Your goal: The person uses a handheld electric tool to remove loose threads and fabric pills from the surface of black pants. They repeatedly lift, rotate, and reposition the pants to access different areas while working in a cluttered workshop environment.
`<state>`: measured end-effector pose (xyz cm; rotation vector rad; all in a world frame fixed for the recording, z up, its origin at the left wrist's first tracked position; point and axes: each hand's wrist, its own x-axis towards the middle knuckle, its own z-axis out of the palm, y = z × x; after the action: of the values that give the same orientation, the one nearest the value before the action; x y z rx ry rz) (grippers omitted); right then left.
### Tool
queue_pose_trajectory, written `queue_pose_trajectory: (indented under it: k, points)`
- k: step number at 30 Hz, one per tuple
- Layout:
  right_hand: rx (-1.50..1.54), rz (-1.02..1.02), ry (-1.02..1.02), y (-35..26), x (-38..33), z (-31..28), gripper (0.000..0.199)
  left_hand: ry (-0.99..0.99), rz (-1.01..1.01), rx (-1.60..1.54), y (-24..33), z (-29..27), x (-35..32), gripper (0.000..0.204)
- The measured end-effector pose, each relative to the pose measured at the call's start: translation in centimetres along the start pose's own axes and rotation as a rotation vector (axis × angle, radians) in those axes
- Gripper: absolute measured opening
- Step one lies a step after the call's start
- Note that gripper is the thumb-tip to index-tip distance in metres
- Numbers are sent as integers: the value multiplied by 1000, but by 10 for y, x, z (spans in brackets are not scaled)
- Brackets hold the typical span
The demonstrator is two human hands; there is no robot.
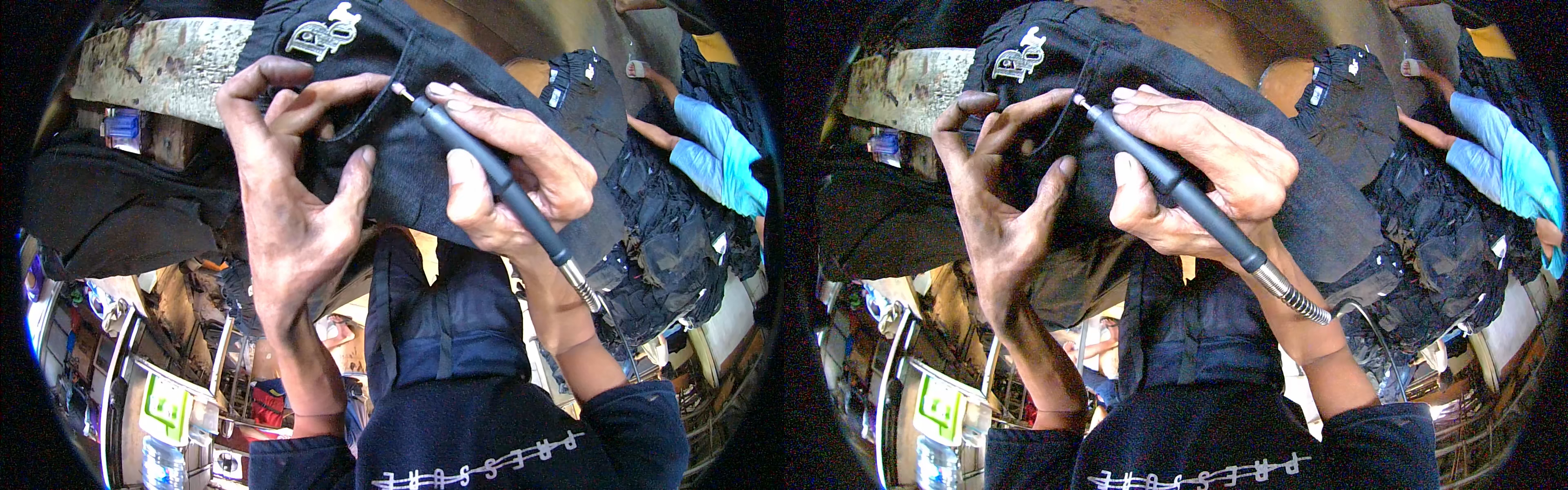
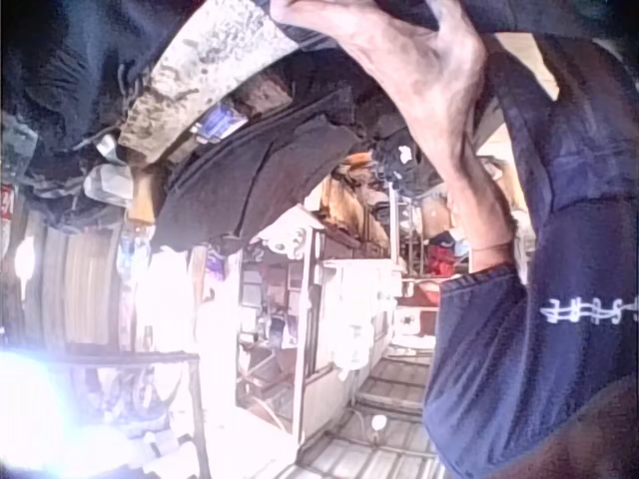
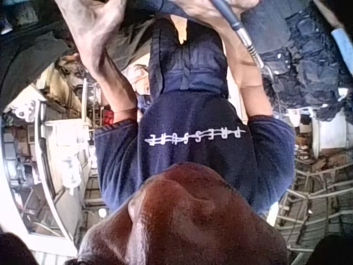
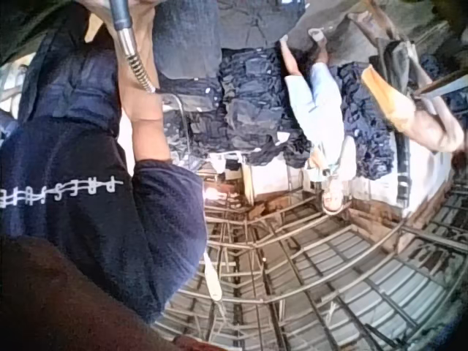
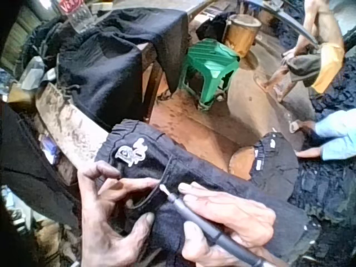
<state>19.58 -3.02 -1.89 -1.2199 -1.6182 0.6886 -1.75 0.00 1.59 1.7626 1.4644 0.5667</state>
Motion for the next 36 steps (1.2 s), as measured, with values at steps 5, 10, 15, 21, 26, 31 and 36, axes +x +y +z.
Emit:
queue_pose_trajectory:
  k: [5, 10, 15, 21, 26, 31, 36]
  points:
    - [10, -14, -15, 0, 1, 0, 28, 3, -9, 0, -1, 1, 0, 52]
    - [52, -28, -8, -5, 2, 0, 29, -2, 3, -49, -4, 2, 1, 50]
    - [40, -89, -34, 1, 4, -1, 28, 15, 17, 6, -3, 3, 1, 46]
    - [188, -45, 24, 8, -12, -13, 27, 201, 12, -74, 3, 13, -1, 67]
    - [145, 105, 73, -5, -51, -81, 36, 250, -50, 658, 16, 10, -3, 131]
    - [-109, 200, 150, -6, -58, -85, 19, 165, -315, 568, 44, 2, 3, 116]
    - [-258, 306, 265, -5, -46, -74, 51, 126, -208, 300, 54, -2, -5, 61]
